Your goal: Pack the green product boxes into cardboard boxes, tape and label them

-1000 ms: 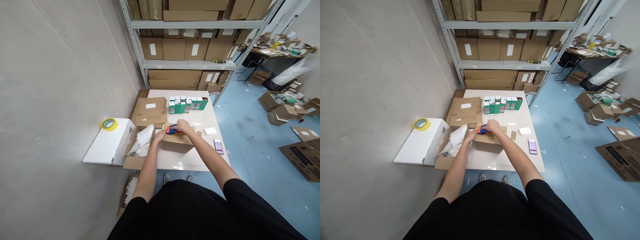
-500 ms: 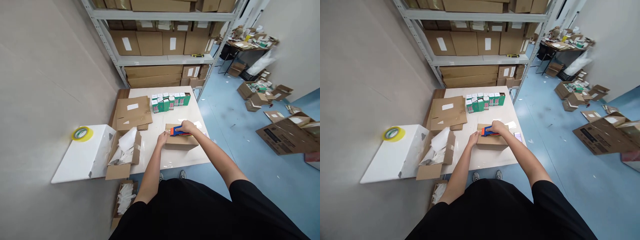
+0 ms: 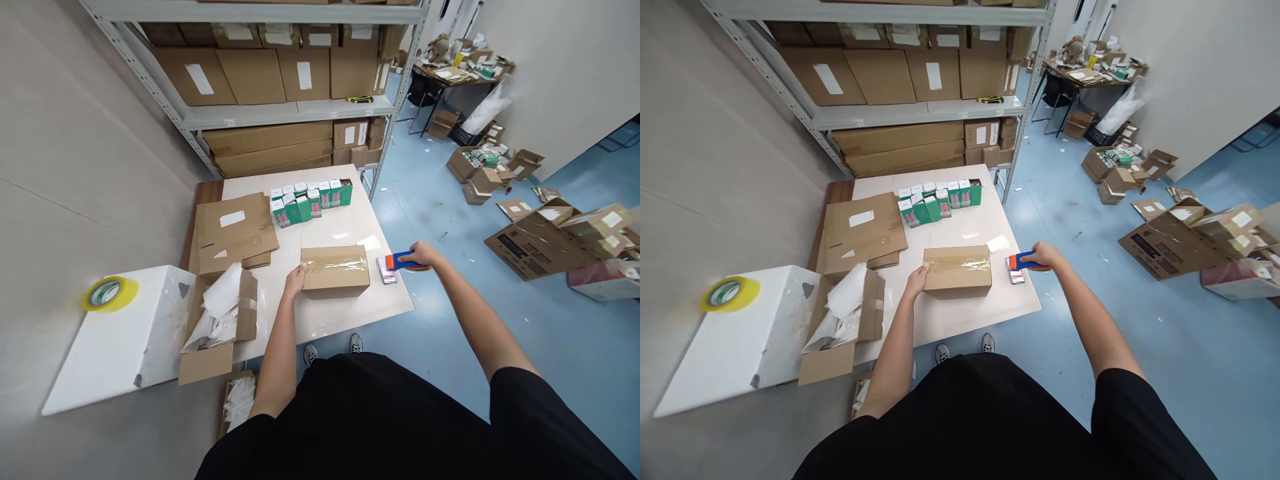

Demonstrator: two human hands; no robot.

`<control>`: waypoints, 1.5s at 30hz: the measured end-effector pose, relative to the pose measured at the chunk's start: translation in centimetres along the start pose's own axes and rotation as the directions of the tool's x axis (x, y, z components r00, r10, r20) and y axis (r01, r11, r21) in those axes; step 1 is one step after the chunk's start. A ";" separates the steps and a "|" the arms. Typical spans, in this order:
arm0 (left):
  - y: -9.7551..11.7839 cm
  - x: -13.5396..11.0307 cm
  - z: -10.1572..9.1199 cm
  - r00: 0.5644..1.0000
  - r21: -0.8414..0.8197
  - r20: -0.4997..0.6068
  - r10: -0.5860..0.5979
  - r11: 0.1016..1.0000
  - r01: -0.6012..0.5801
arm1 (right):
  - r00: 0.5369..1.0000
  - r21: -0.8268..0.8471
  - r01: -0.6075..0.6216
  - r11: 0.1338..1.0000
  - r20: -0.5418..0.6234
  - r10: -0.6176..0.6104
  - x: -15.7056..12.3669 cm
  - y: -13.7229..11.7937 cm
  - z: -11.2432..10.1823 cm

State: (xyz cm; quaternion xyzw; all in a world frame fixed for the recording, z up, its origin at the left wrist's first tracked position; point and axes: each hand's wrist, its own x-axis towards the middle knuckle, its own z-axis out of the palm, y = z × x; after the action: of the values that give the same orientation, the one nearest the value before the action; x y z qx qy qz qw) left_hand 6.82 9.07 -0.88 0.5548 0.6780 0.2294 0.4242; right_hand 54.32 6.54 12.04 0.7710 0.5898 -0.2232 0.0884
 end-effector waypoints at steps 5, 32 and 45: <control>-1.1 -0.1 -1.9 1.000 -0.097 0.004 -0.022 0.995 0.022 | 0.999 0.074 0.034 0.997 0.019 -0.036 0.7 -3.3 3.0; 0.0 -1.2 -13.8 0.994 0.247 -0.107 -0.002 0.968 0.029 | 0.940 0.093 0.340 0.936 -0.034 -0.338 -4.4 -33.1 5.9; -4.3 -1.4 -4.2 0.994 -0.325 0.104 -0.038 0.943 0.070 | 0.967 -0.005 0.251 0.968 0.037 -0.250 -3.0 -29.3 6.1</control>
State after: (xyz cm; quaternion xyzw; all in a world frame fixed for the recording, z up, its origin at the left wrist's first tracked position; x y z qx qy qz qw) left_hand 0.95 7.22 -1.55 0.4679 0.6242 0.3002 0.5489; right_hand 24.46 9.92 11.71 0.6858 0.6818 -0.2437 0.0739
